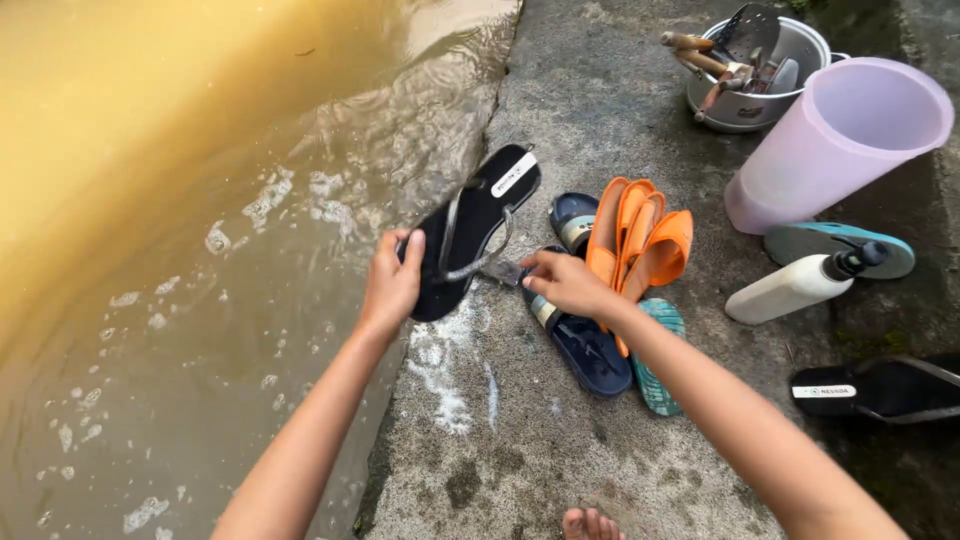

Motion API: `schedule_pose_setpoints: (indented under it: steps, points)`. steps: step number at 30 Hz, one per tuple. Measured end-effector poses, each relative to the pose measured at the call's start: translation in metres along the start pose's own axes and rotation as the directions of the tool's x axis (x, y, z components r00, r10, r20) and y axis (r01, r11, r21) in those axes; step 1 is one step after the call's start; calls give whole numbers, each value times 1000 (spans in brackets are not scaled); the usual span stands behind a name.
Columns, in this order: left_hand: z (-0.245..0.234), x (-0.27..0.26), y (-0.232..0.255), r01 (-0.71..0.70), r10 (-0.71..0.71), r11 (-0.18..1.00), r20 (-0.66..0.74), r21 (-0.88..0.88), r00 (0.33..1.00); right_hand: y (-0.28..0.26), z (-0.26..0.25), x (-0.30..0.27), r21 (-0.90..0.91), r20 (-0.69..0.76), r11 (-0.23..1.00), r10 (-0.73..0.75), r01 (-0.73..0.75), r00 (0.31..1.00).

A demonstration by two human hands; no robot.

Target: Washing several pairs of sandals and flip-flops using a brush and soapy water next to a murky body of water.

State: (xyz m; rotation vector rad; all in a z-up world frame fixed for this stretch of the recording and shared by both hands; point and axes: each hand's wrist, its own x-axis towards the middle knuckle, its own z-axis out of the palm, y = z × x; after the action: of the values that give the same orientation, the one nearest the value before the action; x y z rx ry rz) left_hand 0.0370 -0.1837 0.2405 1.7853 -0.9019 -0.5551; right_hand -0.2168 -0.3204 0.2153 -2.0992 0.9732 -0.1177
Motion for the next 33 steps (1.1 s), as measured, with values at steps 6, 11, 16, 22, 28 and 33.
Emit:
schedule_pose_setpoints:
  steps: [6,11,16,22,28,33]
  points:
    - [76,-80,-183,414,-394,898,147,-147,907,69,116,38,-310,-11,945,-109,101,994]
    - [62,-87,-167,250,-300,883,68,397,952,43,125,69,-545,-78,822,-245,164,966]
    - [53,-72,-144,-28,-58,879,164,476,985,36,121,94,-549,-175,828,-247,114,953]
    - [81,-76,-170,-403,243,757,352,513,904,52,113,110,-555,-152,812,-314,182,937]
    - [88,-84,-188,-374,263,740,271,559,926,48,144,85,-398,-90,769,-575,500,813]
    - [87,-83,-176,-359,298,771,200,527,933,31,132,118,-484,-41,726,-576,488,816]
